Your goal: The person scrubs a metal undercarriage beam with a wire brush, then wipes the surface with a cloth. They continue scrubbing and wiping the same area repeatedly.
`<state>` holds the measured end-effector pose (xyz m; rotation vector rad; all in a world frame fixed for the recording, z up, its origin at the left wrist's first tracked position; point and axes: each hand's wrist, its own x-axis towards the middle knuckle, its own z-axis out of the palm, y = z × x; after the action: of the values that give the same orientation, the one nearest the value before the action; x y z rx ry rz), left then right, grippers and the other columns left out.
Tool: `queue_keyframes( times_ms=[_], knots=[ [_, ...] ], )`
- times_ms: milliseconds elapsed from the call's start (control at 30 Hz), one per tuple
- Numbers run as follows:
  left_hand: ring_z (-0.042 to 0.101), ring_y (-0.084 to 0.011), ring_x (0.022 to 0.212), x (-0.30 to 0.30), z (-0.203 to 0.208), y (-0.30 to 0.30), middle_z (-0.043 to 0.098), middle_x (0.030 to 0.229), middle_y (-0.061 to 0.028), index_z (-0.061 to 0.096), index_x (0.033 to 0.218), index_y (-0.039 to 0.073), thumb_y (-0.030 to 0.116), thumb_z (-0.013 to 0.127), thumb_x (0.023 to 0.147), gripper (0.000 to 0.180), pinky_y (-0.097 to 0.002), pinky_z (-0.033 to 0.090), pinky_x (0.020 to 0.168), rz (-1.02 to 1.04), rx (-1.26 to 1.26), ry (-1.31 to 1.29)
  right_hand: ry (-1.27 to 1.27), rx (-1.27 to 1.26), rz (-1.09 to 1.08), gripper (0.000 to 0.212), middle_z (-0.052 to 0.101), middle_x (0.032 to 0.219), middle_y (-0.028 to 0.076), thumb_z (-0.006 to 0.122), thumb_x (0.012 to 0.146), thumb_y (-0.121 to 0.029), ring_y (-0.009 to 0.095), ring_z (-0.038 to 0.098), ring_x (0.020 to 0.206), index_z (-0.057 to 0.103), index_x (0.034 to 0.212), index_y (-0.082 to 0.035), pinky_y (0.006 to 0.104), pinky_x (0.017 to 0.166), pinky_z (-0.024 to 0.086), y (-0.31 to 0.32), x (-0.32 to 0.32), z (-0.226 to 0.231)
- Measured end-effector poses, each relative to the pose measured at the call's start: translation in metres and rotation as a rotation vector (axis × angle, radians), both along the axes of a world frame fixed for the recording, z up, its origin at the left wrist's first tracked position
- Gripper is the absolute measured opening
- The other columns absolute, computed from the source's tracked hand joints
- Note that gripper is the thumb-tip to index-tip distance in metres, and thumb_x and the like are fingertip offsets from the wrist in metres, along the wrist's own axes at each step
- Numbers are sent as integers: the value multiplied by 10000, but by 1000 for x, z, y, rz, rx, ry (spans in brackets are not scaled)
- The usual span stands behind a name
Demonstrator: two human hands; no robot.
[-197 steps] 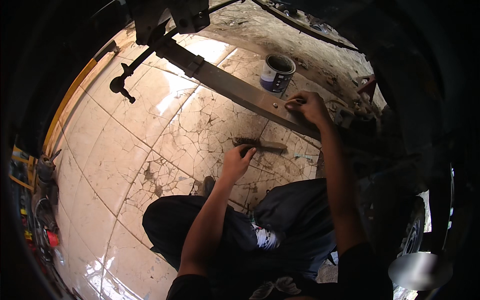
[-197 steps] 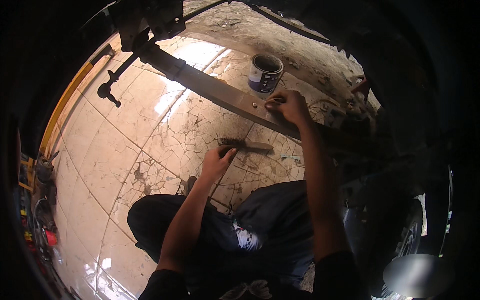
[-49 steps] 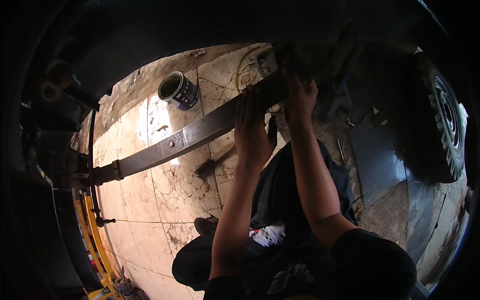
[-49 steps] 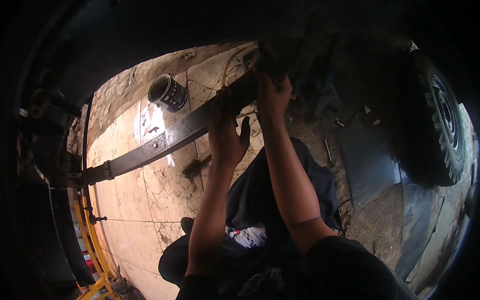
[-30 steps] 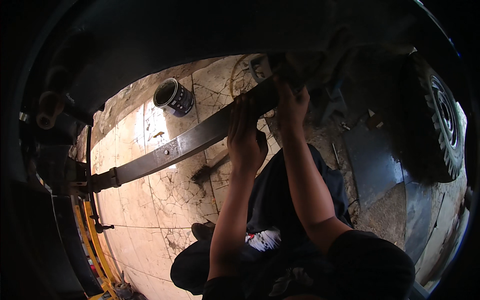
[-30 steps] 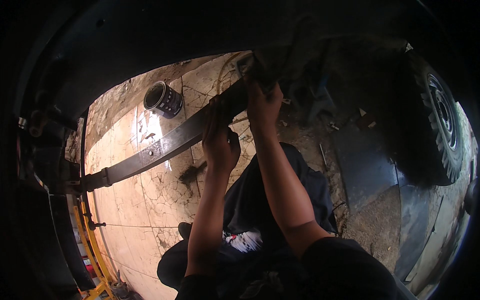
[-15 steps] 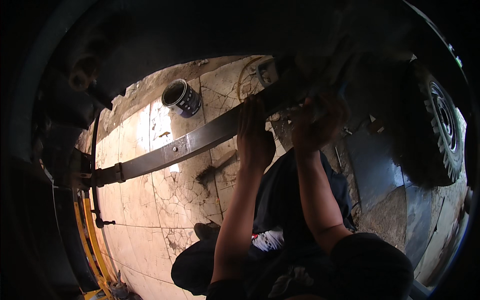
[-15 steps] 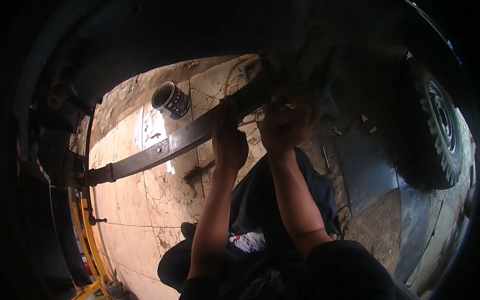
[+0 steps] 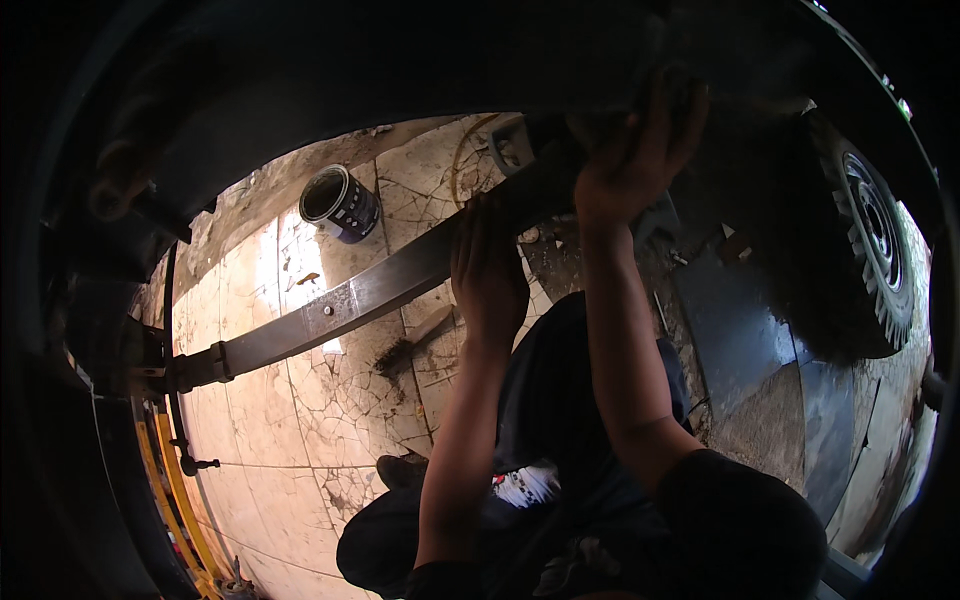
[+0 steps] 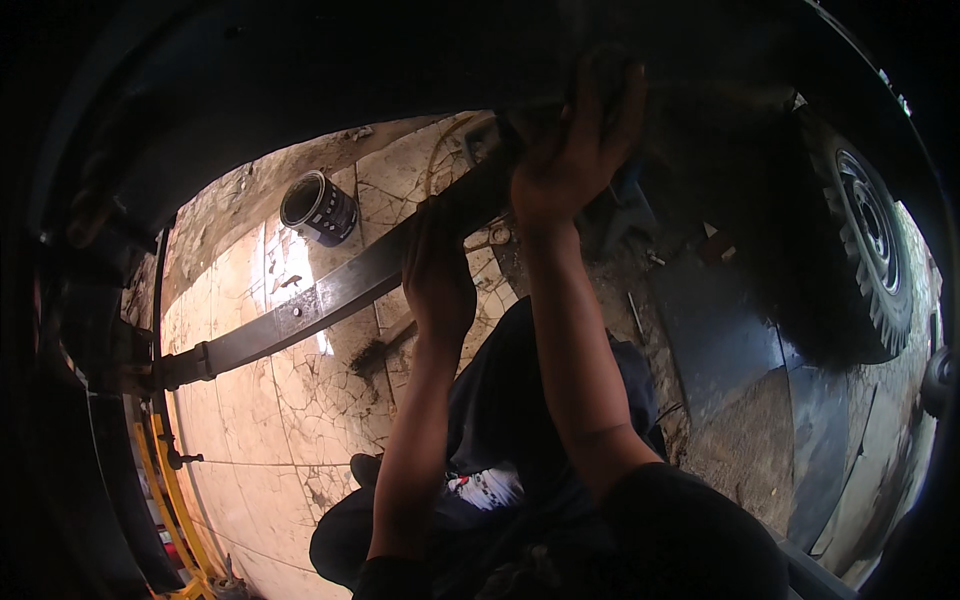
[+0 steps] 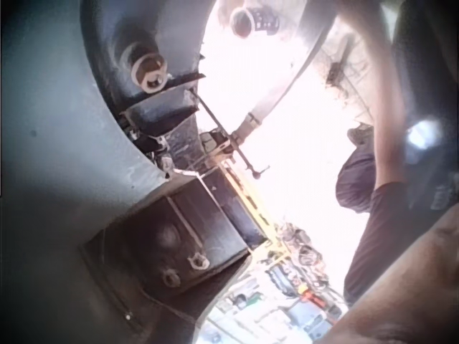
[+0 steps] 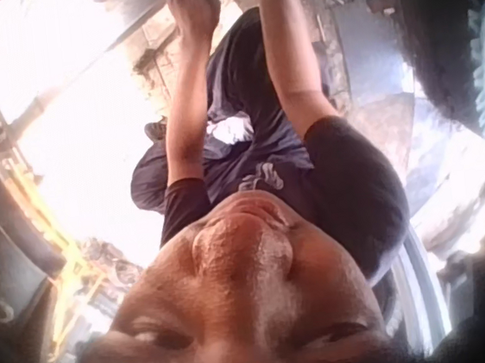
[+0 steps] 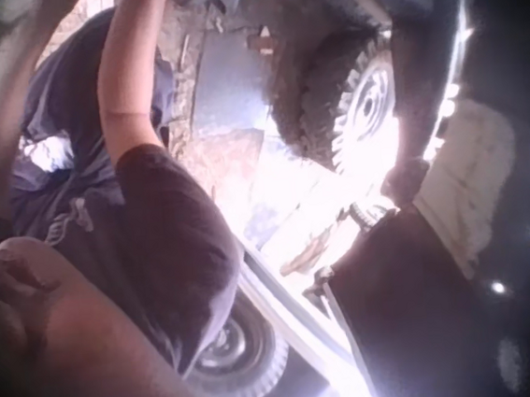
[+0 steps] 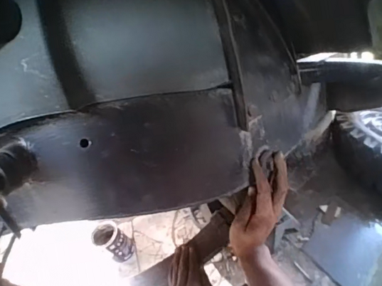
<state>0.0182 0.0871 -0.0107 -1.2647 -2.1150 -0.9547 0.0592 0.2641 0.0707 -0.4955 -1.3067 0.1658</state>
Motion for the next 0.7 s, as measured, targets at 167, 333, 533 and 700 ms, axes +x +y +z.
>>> queue_keyframes(
  times_ms=[167, 333, 533, 700],
  knots=[
    [551, -425, 1407, -7, -3, -6, 574, 1493, -276, 581, 1433, -71, 58, 570, 1026, 427, -498, 456, 1179, -37, 2, 46, -59, 22, -137, 407, 453, 1556, 279, 497, 1105, -235, 427, 471, 1465, 660, 1411, -22, 482, 1147, 454, 1, 1, -16],
    [590, -427, 1366, -16, -1, 10, 602, 1466, -270, 619, 1393, -50, 48, 562, 999, 411, -494, 495, 1136, 84, -19, 101, 85, 5, -38, 407, 438, 1568, 279, 493, 1105, -233, 422, 494, 1445, 660, 1408, -18, 482, 1120, 475, -10, -12, -16],
    [521, -460, 1416, 6, -2, 13, 568, 1470, -307, 561, 1426, -98, -12, 537, 896, 537, -539, 417, 1202, 174, -64, 36, 57, -33, -28, 414, 428, 1577, 284, 478, 1122, -250, 421, 467, 1471, 656, 1405, -6, 490, 1143, 461, -8, -10, -18],
    [485, -437, 1458, -6, 3, 3, 549, 1529, -246, 551, 1468, -50, -74, 537, 906, 563, -531, 394, 1224, -46, 46, -146, 37, 16, -54, 408, 477, 1549, 281, 491, 1122, -252, 415, 460, 1474, 666, 1389, 2, 496, 1186, 410, -5, -6, -20]
  ],
)
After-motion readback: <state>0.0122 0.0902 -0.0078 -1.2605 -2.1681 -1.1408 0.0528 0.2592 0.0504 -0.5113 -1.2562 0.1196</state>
